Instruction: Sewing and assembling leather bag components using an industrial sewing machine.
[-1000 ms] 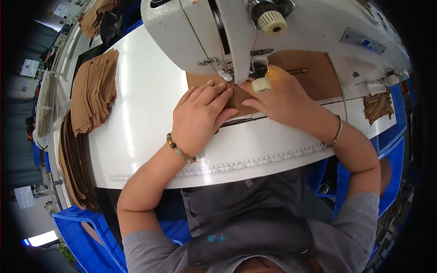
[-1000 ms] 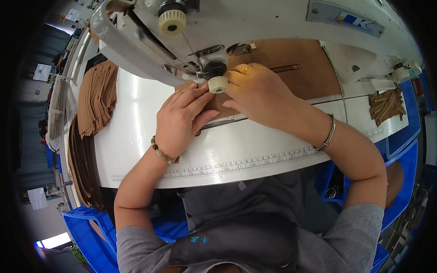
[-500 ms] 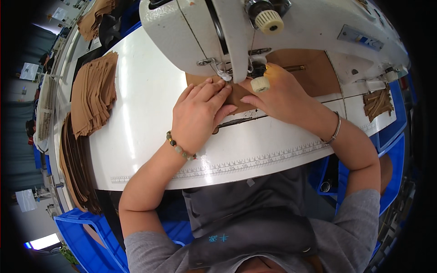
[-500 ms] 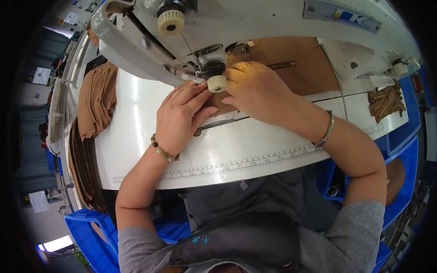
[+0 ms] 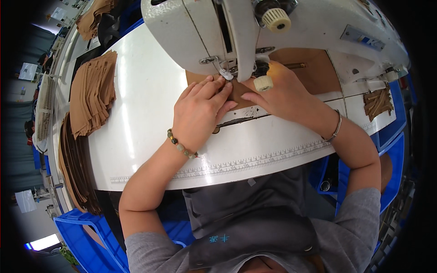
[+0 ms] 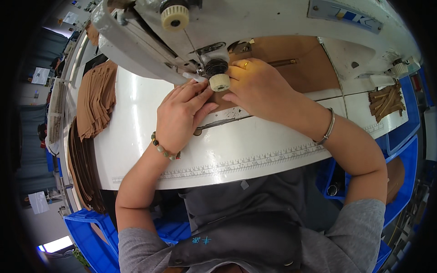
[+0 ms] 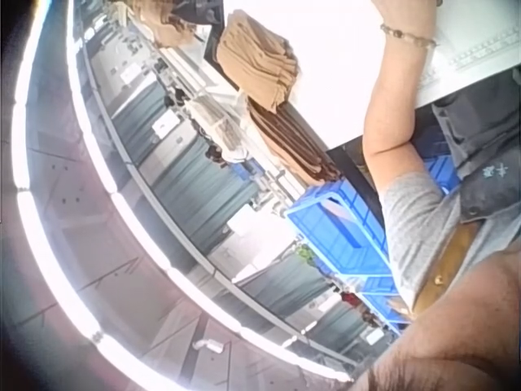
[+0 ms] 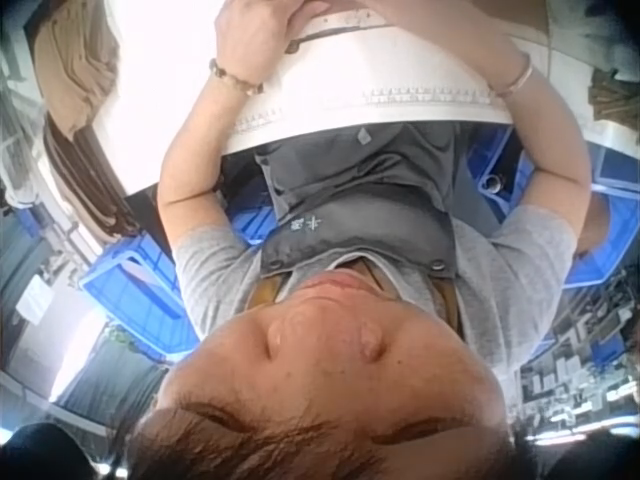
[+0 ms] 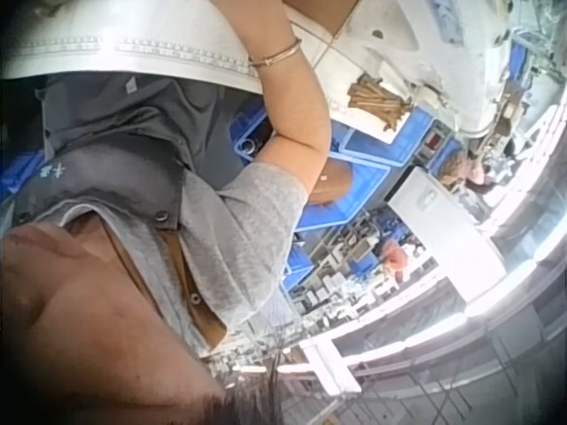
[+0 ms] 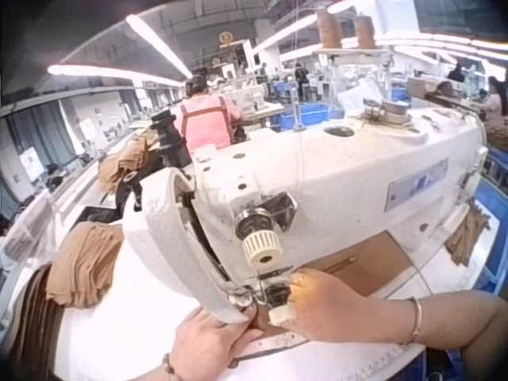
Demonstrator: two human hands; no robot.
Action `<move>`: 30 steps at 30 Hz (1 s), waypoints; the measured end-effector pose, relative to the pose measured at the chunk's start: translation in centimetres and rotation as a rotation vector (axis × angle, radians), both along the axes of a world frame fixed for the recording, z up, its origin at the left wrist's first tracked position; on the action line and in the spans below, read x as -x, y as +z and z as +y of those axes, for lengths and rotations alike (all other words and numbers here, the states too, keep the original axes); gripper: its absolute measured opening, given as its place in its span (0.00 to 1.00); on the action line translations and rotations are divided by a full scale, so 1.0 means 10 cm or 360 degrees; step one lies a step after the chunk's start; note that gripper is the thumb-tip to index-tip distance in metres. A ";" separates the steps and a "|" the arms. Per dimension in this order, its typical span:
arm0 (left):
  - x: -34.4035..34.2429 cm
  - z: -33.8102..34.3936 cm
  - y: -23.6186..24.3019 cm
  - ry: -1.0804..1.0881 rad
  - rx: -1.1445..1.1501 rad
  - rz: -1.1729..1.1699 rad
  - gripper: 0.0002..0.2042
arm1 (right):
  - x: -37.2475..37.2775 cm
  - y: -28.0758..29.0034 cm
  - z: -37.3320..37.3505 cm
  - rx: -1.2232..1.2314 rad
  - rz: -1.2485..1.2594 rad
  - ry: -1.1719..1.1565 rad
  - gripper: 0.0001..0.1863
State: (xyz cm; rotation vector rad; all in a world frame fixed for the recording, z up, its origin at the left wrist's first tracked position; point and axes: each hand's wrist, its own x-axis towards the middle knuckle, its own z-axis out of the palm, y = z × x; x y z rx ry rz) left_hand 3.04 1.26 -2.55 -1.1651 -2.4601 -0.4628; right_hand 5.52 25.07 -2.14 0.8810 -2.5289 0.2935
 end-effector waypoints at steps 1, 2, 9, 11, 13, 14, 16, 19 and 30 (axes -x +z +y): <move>0.00 0.00 0.00 0.0002 -0.0003 0.0020 0.17 | 0.00 0.00 0.00 -0.0033 -0.0021 -0.0018 0.16; 0.01 0.01 0.00 0.0001 -0.0004 0.0022 0.17 | 0.01 0.00 0.01 -0.0027 -0.0016 -0.0010 0.16; 0.00 0.01 0.02 0.0014 0.0021 0.0031 0.16 | 0.04 -0.02 0.02 0.0068 0.0031 0.0064 0.16; 0.00 0.01 0.03 0.0019 0.0026 0.0039 0.15 | 0.04 -0.03 0.02 0.0086 0.0055 0.0100 0.16; 0.00 0.01 0.04 0.0034 0.0061 0.0066 0.15 | 0.05 -0.03 0.03 0.0096 0.0005 0.0087 0.15; 0.00 0.02 0.04 0.0040 0.0056 0.0068 0.15 | 0.05 -0.03 0.03 0.0087 0.0000 0.0101 0.15; 0.01 0.02 0.06 0.0063 0.0102 0.0039 0.15 | 0.06 -0.02 0.03 0.0077 -0.0025 0.0080 0.15; 0.00 0.00 0.08 0.0064 0.0111 0.0077 0.15 | 0.06 0.02 0.00 0.0070 0.0009 0.0084 0.15; -0.07 -0.15 0.03 -0.0010 0.0105 -0.0182 0.23 | -0.12 0.25 -0.01 -0.0114 -0.0359 0.0195 0.18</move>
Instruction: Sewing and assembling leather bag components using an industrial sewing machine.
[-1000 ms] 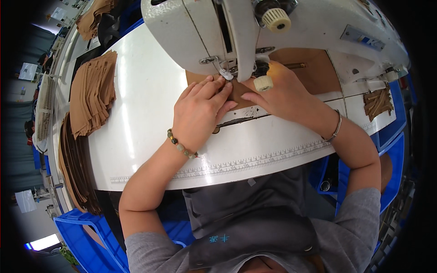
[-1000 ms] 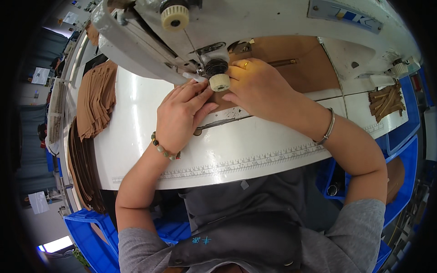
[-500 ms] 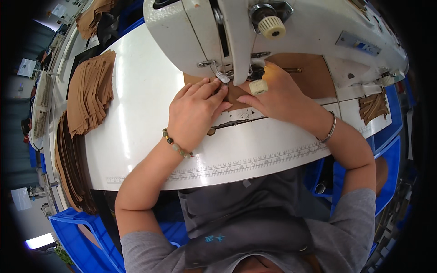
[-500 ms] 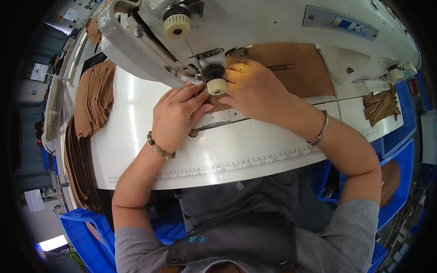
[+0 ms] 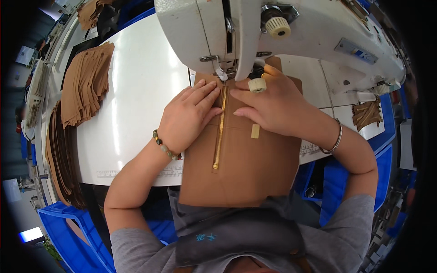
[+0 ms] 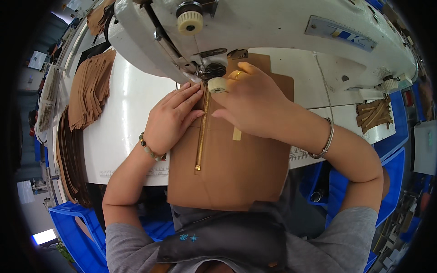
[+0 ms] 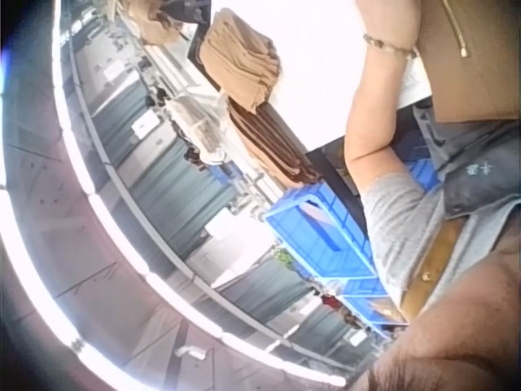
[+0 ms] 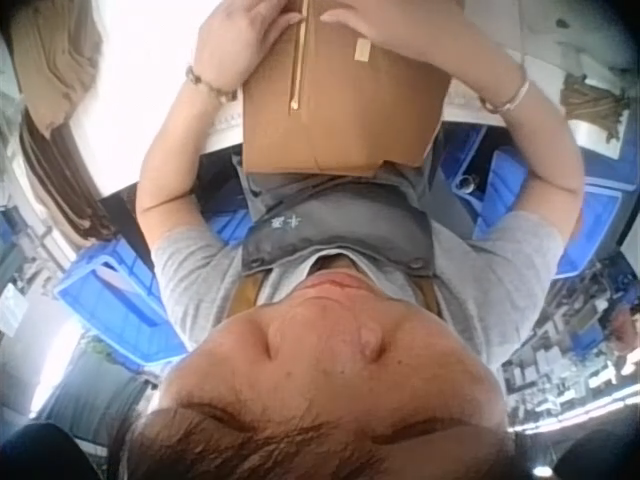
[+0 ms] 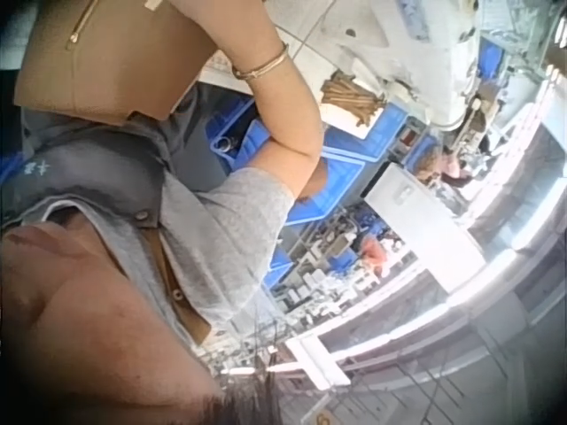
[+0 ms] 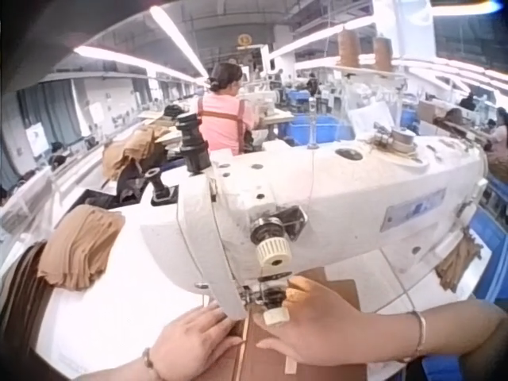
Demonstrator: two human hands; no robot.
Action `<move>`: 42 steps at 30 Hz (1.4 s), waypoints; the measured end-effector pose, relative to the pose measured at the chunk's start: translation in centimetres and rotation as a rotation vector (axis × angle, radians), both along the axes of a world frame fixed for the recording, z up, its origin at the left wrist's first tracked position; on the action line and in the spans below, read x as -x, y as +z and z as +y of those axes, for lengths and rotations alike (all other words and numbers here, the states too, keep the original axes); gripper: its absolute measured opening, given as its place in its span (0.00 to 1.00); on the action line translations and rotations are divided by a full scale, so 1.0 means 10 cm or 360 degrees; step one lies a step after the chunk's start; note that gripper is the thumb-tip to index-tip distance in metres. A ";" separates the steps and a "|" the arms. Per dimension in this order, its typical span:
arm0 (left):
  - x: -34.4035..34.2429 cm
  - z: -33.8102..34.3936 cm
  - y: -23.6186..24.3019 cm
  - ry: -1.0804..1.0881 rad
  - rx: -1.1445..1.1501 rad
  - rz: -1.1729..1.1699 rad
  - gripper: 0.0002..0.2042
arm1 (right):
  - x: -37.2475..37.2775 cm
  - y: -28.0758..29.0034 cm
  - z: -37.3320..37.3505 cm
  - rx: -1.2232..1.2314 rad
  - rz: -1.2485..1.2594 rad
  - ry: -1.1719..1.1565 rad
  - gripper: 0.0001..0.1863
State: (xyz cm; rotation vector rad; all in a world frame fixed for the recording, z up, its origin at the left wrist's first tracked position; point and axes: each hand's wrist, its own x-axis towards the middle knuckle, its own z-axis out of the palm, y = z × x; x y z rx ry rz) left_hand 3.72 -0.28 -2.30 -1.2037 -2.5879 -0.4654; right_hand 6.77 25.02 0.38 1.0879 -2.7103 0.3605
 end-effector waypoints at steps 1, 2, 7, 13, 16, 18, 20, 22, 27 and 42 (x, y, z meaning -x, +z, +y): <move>-0.02 0.00 -0.01 -0.0001 0.0004 -0.0002 0.22 | -0.01 -0.02 -0.02 0.0063 0.0065 -0.0028 0.22; -0.03 -0.01 -0.02 -0.0003 0.0009 -0.0004 0.21 | -0.01 -0.05 -0.03 0.0080 0.0014 -0.0119 0.27; -0.15 0.03 -0.03 0.0066 -0.0073 -0.0090 0.20 | -0.14 -0.20 -0.06 0.0050 0.0092 -0.0236 0.41; -0.26 0.08 -0.01 0.0071 0.0024 -0.0051 0.22 | -0.06 -0.29 0.01 0.0044 0.0101 -0.0162 0.39; -0.22 0.08 0.00 0.0015 0.0028 0.0006 0.24 | -0.05 -0.31 0.00 0.0066 0.0108 -0.0143 0.39; -0.20 0.08 0.01 -0.0019 0.0005 0.0011 0.26 | -0.05 -0.30 0.00 0.0080 0.0119 -0.0131 0.39; -0.20 0.08 0.04 -0.0034 0.0053 -0.0052 0.29 | -0.05 -0.29 0.01 0.0027 0.0136 -0.0148 0.45; -0.19 0.07 0.05 -0.0027 0.0071 -0.0050 0.30 | -0.05 -0.27 0.00 0.0016 0.0196 -0.0130 0.46; -0.18 0.05 0.06 -0.0038 0.0082 -0.0089 0.33 | -0.09 -0.19 -0.02 0.0055 0.0344 -0.0186 0.38; -0.23 0.09 -0.02 0.0038 -0.0101 -0.0086 0.36 | -0.06 -0.26 0.04 0.0145 0.0421 -0.0160 0.35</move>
